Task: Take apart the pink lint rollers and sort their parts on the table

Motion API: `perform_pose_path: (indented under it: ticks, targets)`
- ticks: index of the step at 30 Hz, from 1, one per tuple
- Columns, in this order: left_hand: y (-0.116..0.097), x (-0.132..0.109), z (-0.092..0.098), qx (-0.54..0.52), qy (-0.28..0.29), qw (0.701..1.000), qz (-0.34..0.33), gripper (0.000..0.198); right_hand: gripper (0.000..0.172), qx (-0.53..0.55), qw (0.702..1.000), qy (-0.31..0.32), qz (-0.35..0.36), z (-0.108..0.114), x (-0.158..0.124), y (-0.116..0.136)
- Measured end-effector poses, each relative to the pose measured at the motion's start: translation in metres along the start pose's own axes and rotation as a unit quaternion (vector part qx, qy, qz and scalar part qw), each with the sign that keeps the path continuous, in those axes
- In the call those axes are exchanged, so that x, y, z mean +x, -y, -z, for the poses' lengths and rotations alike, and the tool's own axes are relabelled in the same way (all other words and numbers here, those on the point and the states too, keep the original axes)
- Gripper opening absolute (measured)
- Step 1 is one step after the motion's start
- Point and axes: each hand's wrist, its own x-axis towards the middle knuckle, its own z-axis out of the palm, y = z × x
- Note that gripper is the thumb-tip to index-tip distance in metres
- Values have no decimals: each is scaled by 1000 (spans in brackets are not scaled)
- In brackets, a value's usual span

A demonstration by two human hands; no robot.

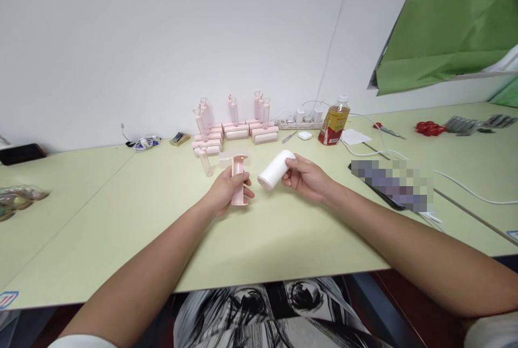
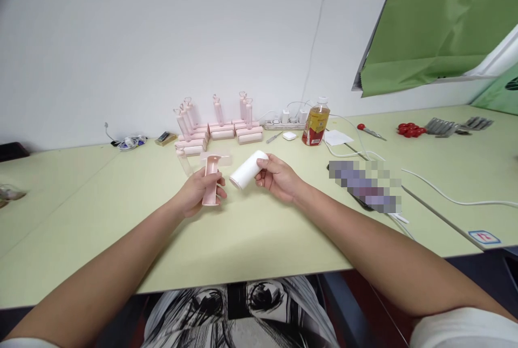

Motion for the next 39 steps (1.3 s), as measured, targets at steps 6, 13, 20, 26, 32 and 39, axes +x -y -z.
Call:
perform_pose_path:
  ticks: [6,13,20,26,32,39]
  targets:
    - [15,6,-11,21,-28,999,-34,45,35,-65,997,-13,-25,-7,-5,-10]
    - [20,6,-23,60,-111,990,-64,40,44,-106,993,40,-27,-21,-13,-22]
    - [13,-4,-37,59,-126,989,-55,41,61,-150,987,59,2,-31,-19,-32]
    - [20,-6,-36,100,-92,981,-135,45,89,-190,981,46,-18,-39,-26,-35]
    - [22,-5,-26,177,-59,959,-214,56,94,-222,969,102,-42,-39,-27,-32]
    - [14,1,-16,268,-78,932,-231,32,73,-243,961,104,-78,-44,-29,-33]
